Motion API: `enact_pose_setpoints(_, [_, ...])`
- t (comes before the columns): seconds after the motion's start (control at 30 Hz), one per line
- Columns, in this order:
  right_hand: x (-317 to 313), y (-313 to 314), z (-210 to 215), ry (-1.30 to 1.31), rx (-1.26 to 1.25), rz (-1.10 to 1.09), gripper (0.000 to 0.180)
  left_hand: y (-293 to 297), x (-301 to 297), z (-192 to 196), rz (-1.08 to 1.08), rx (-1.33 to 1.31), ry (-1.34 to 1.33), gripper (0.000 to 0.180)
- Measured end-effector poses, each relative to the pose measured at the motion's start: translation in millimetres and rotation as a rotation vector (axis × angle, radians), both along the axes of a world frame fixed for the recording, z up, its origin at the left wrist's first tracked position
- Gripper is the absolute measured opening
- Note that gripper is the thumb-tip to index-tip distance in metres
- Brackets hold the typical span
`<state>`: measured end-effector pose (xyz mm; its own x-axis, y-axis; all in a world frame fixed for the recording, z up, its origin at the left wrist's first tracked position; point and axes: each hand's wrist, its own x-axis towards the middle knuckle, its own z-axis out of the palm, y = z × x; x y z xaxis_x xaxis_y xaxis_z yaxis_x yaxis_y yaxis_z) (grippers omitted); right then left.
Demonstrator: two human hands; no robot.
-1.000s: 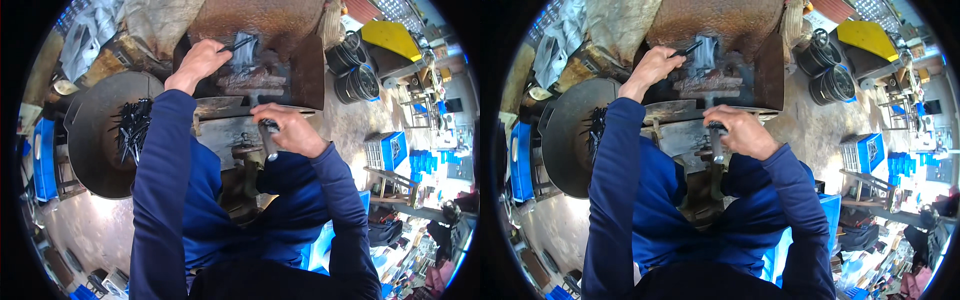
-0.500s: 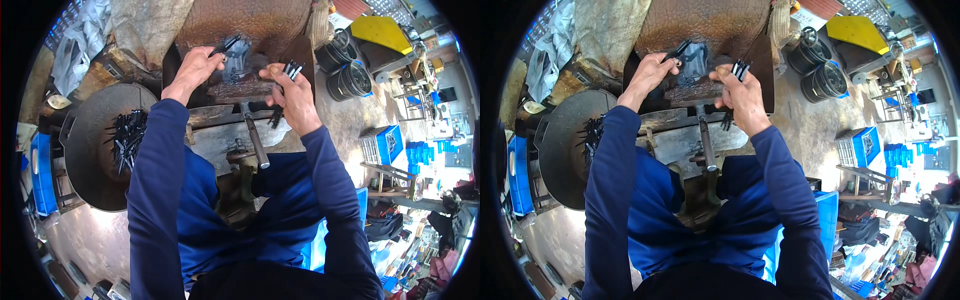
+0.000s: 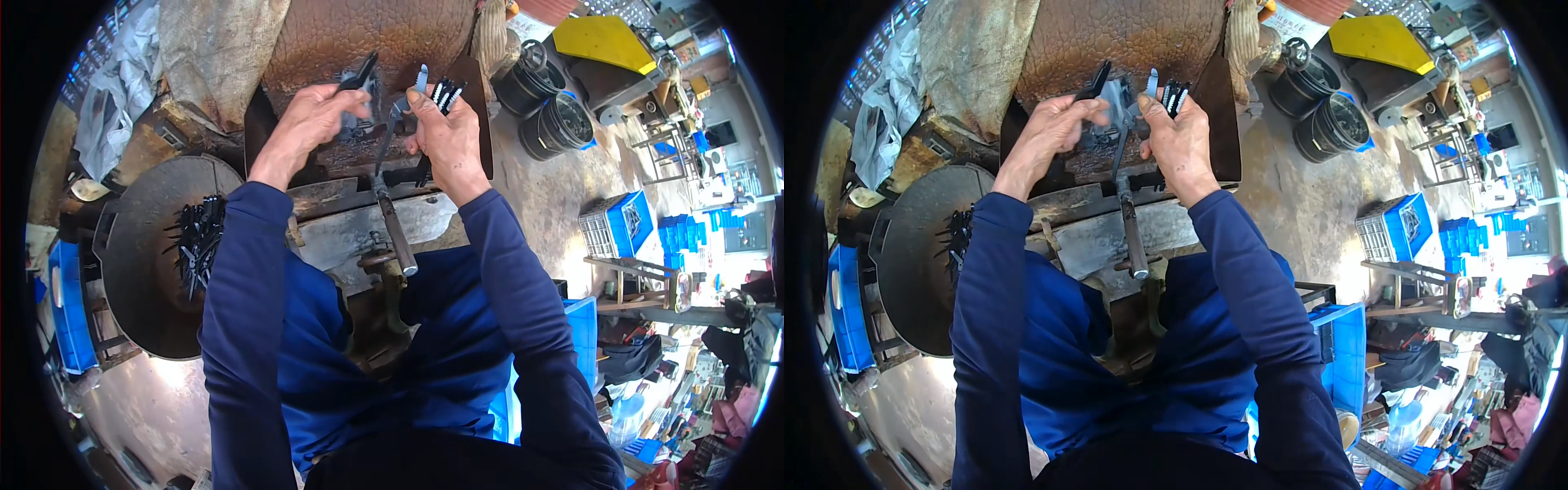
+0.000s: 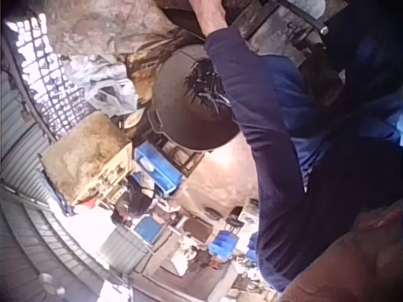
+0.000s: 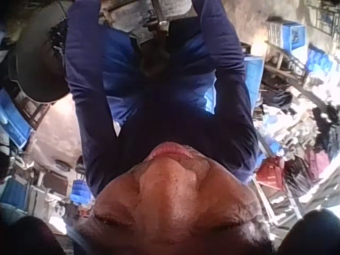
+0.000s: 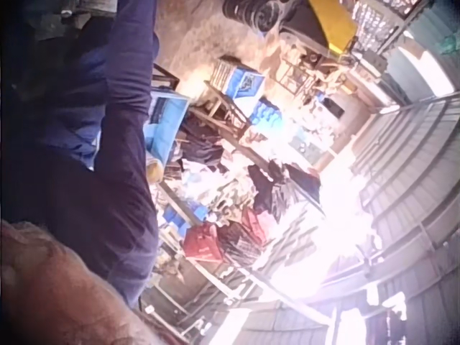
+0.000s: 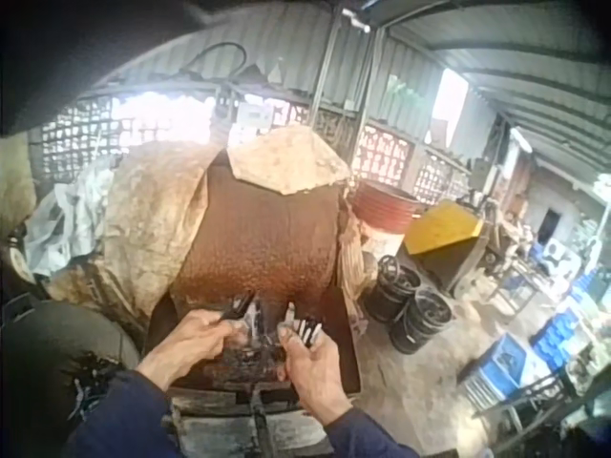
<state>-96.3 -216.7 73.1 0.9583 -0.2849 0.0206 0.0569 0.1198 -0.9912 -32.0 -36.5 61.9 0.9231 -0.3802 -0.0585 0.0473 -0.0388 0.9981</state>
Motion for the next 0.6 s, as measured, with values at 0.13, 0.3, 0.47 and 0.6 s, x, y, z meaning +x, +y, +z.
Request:
enact_pose_setpoints(0.13, [-5.9,-4.8,1.2,0.025,0.078,0.014,0.016,36.9,31.4,-35.9,-0.016,0.168,0.069,0.023])
enact_pose_setpoints(0.3, [-16.3,-38.8,4.6,0.062,0.322,0.040,0.020,28.4,31.1,-43.2,-0.044,0.450,0.042,0.019])
enact_pose_setpoints(0.47, [-17.7,-56.4,-0.6,0.118,0.454,-0.010,0.021,36.4,39.9,-59.6,-0.154,0.461,-0.086,0.017])
enact_pose_setpoints(0.6, [-18.6,-51.6,-0.9,0.132,0.510,0.004,0.022,37.9,40.2,-63.5,-0.200,0.440,-0.256,0.018])
